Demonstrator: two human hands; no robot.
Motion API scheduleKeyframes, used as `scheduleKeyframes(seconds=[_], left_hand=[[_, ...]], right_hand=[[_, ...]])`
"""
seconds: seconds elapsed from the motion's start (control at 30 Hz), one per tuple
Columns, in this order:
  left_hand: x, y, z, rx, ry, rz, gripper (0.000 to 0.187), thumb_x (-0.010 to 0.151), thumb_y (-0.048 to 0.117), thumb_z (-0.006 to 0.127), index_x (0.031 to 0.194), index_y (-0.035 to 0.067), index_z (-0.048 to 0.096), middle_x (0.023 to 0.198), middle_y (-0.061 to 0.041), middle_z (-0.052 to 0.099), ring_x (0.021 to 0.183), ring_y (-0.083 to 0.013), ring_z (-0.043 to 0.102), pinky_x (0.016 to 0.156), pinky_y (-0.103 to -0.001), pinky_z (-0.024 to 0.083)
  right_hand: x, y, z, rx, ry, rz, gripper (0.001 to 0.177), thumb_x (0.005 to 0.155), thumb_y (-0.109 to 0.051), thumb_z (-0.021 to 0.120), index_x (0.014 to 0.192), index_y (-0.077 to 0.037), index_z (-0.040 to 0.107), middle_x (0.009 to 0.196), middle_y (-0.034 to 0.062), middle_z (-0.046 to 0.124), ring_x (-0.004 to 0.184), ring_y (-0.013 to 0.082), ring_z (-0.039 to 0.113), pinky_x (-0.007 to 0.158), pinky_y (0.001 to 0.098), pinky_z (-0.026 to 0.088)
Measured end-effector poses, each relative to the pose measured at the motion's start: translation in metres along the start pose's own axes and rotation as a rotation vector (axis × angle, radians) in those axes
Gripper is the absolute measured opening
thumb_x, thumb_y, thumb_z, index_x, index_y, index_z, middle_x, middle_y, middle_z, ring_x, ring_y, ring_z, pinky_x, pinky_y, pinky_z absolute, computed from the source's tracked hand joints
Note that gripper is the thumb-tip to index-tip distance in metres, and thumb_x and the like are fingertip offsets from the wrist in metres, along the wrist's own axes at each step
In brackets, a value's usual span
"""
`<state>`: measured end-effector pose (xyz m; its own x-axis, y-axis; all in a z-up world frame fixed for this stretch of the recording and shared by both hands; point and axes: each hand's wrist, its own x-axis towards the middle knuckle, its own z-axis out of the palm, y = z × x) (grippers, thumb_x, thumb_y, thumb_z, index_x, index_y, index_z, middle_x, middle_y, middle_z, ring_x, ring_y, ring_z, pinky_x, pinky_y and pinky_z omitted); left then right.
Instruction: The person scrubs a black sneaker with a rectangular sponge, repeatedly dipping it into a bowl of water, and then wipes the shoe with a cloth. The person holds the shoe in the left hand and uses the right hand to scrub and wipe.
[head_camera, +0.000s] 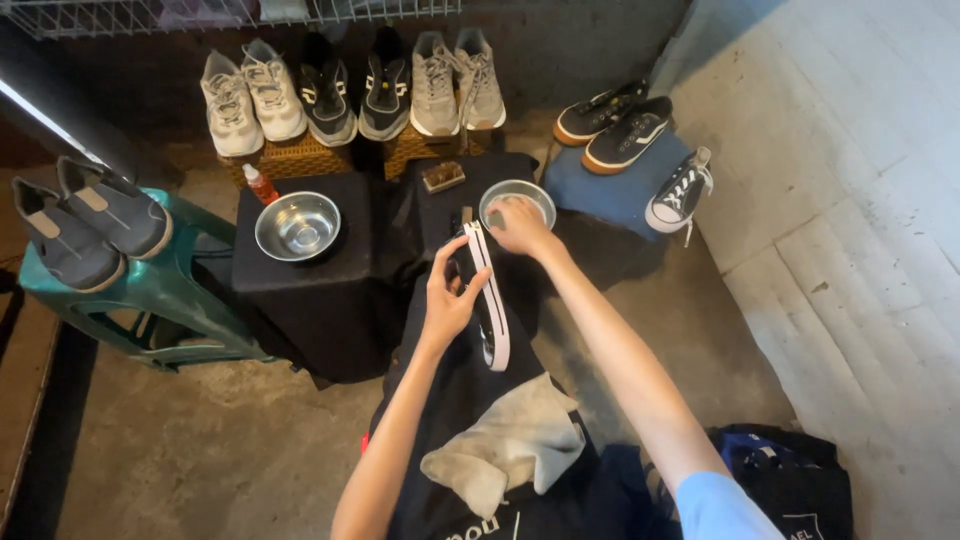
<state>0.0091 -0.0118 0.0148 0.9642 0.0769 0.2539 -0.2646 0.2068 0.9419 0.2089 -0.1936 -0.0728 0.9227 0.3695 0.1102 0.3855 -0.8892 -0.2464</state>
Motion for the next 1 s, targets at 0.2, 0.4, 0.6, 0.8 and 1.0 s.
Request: scheduleKeyframes(seconds=[0.2, 0.4, 0.6, 0.8, 1.0], left_hand=[[-0.006, -0.012, -0.006, 0.092, -0.004, -0.004, 0.061, 0.092, 0.013, 0.077, 0.146, 0.018, 0.051, 0.132, -0.009, 0.057, 0.1, -0.0159, 0.066, 0.086, -0.029, 0.061], [-0.007, -0.019, -0.013, 0.054, -0.077, -0.025, 0.065, 0.091, 0.009, 0.077, 0.148, 0.018, 0.047, 0.132, -0.01, 0.054, 0.095, -0.0149, 0.066, 0.084, -0.028, 0.064], [-0.004, -0.023, -0.018, 0.086, -0.093, -0.017, 0.066, 0.09, 0.012, 0.078, 0.148, 0.016, 0.046, 0.137, -0.012, 0.054, 0.108, -0.0186, 0.063, 0.095, -0.033, 0.059], [0.002, -0.023, -0.02, 0.042, -0.127, -0.117, 0.069, 0.092, 0.013, 0.077, 0.151, 0.018, 0.041, 0.123, -0.011, 0.06, 0.101, -0.0149, 0.065, 0.093, -0.031, 0.06], [0.007, -0.039, -0.026, -0.005, -0.132, -0.19, 0.067, 0.095, 0.009, 0.072, 0.153, 0.02, 0.041, 0.116, -0.013, 0.062, 0.09, -0.0132, 0.063, 0.084, -0.03, 0.062]], right_hand=[[0.029, -0.019, 0.017, -0.114, -0.136, 0.022, 0.065, 0.076, -0.044, 0.078, 0.136, -0.022, 0.064, 0.135, 0.0153, 0.064, 0.136, 0.0373, 0.051, 0.111, 0.0527, 0.042], [0.054, -0.006, 0.069, -0.164, -0.158, -0.041, 0.076, 0.08, -0.021, 0.077, 0.151, -0.019, 0.049, 0.151, 0.0209, 0.052, 0.15, 0.0434, 0.032, 0.121, 0.0576, 0.029], [0.057, -0.008, 0.082, -0.237, -0.154, -0.088, 0.076, 0.084, -0.024, 0.077, 0.154, -0.025, 0.046, 0.152, 0.0198, 0.053, 0.152, 0.0422, 0.031, 0.124, 0.0549, 0.023], [0.063, -0.001, 0.095, -0.227, -0.204, -0.107, 0.077, 0.079, -0.032, 0.081, 0.149, -0.025, 0.051, 0.142, 0.0171, 0.062, 0.152, 0.0376, 0.033, 0.125, 0.0539, 0.018], [0.058, -0.017, 0.035, 0.187, -0.039, 0.001, 0.11, 0.05, -0.049, 0.097, 0.147, -0.016, 0.057, 0.133, 0.0196, 0.059, 0.133, 0.0402, 0.052, 0.116, 0.0514, 0.039]])
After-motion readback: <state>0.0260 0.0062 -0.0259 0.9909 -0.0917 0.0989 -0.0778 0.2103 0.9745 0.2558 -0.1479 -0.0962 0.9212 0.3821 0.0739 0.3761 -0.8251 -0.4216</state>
